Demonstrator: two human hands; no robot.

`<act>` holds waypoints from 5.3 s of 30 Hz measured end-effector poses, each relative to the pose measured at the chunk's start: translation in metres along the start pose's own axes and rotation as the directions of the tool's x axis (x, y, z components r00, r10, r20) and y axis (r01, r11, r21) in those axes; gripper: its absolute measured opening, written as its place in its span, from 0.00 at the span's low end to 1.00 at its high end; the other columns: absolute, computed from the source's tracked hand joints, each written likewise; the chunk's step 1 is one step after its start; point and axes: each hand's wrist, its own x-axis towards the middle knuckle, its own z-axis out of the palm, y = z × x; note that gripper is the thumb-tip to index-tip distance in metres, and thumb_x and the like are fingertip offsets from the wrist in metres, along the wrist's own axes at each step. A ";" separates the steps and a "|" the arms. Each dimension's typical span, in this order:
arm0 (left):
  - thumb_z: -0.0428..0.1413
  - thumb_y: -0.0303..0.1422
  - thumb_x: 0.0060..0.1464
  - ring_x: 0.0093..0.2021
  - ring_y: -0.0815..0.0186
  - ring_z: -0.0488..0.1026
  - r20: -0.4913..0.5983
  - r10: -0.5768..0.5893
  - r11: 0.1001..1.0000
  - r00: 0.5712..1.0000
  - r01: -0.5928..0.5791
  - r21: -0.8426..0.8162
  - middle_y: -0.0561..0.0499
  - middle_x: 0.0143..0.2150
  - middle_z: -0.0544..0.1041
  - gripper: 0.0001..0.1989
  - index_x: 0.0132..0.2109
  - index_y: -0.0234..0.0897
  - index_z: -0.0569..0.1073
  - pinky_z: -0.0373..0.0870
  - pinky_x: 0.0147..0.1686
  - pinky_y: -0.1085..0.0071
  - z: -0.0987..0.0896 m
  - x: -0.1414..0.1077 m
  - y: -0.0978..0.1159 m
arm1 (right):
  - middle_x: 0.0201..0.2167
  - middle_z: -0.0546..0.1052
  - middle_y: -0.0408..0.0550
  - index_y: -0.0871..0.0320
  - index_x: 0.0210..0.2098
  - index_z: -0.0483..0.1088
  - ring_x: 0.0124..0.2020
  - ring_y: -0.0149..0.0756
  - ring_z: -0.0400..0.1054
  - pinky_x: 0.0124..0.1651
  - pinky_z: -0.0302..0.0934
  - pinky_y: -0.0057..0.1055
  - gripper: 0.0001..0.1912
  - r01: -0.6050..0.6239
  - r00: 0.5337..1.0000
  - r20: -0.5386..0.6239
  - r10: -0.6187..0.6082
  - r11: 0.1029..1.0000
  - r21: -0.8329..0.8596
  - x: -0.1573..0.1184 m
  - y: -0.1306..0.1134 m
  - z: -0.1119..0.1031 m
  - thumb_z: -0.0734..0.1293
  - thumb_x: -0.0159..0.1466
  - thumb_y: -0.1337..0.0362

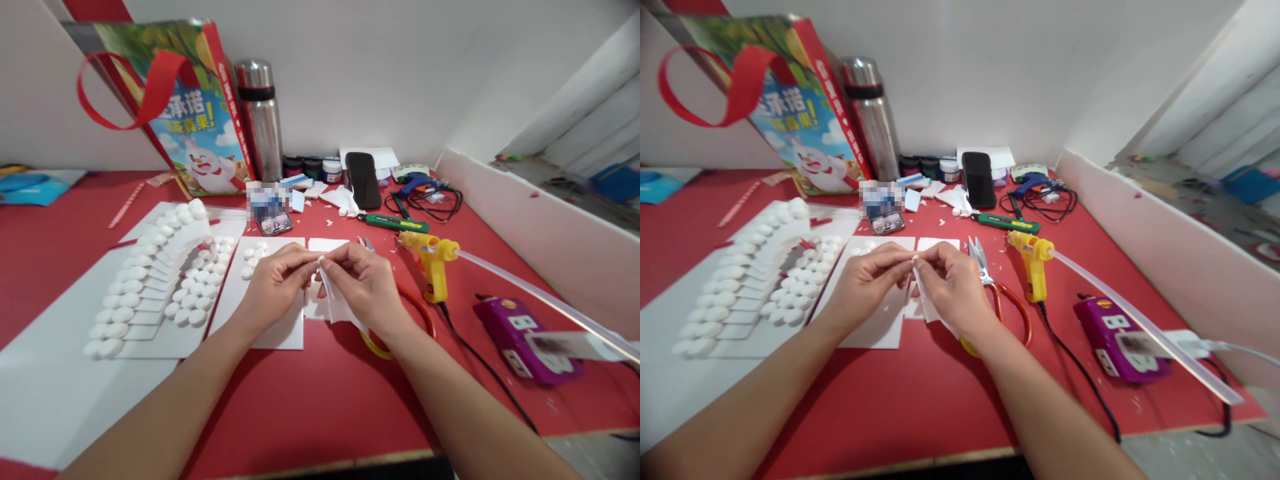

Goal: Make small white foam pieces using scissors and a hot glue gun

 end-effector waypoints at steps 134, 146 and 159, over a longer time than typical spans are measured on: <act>0.54 0.22 0.66 0.41 0.64 0.78 -0.195 0.453 0.782 0.870 -0.283 0.555 0.42 0.43 0.80 0.13 0.53 0.30 0.80 0.76 0.43 0.67 0.024 -0.013 0.001 | 0.26 0.81 0.44 0.60 0.36 0.76 0.23 0.32 0.76 0.27 0.68 0.27 0.13 -0.021 0.989 -0.147 0.021 1.000 -0.003 -0.007 -0.003 0.011 0.75 0.64 0.56; 0.59 0.29 0.66 0.43 0.66 0.78 -0.109 0.158 0.984 0.981 -0.148 0.097 0.49 0.41 0.81 0.09 0.48 0.43 0.84 0.74 0.46 0.69 0.005 -0.003 0.007 | 0.28 0.81 0.43 0.60 0.38 0.76 0.25 0.28 0.74 0.31 0.70 0.27 0.07 0.133 0.991 0.040 -0.130 0.988 -0.081 -0.003 -0.008 -0.006 0.71 0.68 0.62; 0.54 0.28 0.69 0.42 0.64 0.74 -0.130 0.264 0.909 0.956 -0.202 0.364 0.47 0.41 0.78 0.11 0.50 0.39 0.81 0.71 0.44 0.67 0.012 -0.006 0.008 | 0.29 0.82 0.47 0.58 0.36 0.76 0.27 0.35 0.76 0.33 0.70 0.31 0.17 -0.032 0.999 0.011 0.032 0.998 -0.058 -0.001 -0.013 -0.004 0.75 0.63 0.50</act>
